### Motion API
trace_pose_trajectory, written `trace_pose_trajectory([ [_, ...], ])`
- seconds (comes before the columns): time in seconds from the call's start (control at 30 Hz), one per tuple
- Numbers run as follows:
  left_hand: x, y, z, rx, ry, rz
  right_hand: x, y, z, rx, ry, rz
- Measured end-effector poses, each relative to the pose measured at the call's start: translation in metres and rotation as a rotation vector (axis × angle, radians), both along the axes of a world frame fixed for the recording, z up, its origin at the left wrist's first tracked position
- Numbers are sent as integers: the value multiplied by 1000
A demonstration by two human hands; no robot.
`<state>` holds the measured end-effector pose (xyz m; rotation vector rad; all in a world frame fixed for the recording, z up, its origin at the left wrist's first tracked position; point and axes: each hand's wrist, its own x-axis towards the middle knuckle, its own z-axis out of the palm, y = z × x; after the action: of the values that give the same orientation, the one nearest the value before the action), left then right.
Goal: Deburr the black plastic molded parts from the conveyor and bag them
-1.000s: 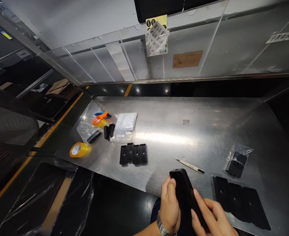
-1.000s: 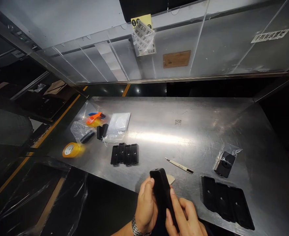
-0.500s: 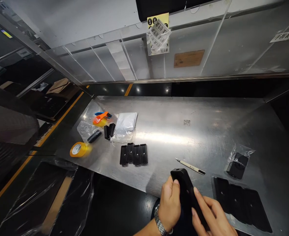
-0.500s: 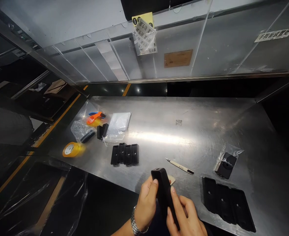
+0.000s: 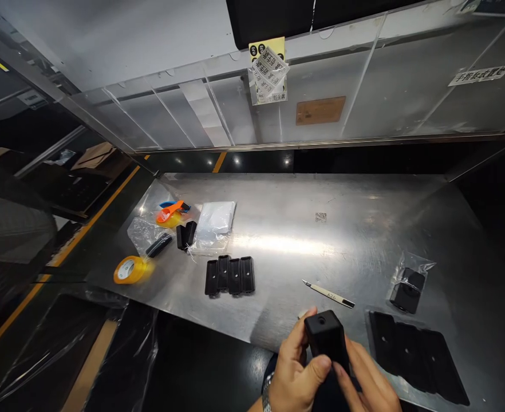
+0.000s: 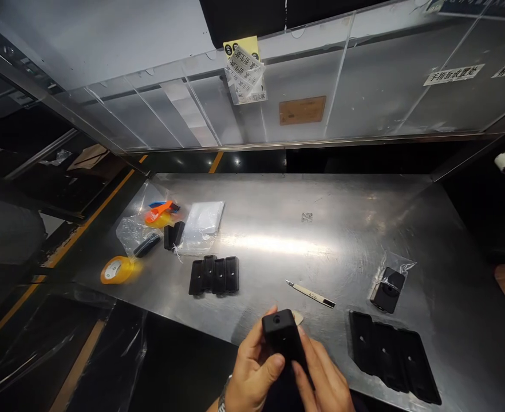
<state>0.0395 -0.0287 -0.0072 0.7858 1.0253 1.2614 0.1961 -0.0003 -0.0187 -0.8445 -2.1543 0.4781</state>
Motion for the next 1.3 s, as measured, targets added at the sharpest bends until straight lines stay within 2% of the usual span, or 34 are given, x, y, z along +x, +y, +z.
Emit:
trace_pose_trajectory([
  [0.07, 1, -1, -1, 35, 113, 24, 2, 3, 6, -109, 18, -55],
  [0.17, -1, 2, 4, 170, 263, 30, 7, 10, 25, -308, 59, -116],
  [0.33, -5, 12, 15, 360, 353, 2, 5, 28, 62, -525, 78, -25],
  [0.43, -7, 15, 16, 430, 405, 6, 1, 35, 72, -601, 84, 0],
  [0.57, -10, 14, 12, 521, 466, 5, 3, 38, 71, -786, 38, 32],
  [0.83, -13, 11, 7, 503, 459, -41, 10, 42, 71, -1114, 96, 32],
  [0.9, -14, 12, 8, 519, 497, -36, 8, 41, 72, -1114, 84, 23],
  [1.07, -17, 13, 9, 555, 622, -46, 6, 41, 70, -989, 5, 2],
  [1.3, -20, 14, 5, 622, 671, -44, 14, 39, 66, -1065, 93, 38],
])
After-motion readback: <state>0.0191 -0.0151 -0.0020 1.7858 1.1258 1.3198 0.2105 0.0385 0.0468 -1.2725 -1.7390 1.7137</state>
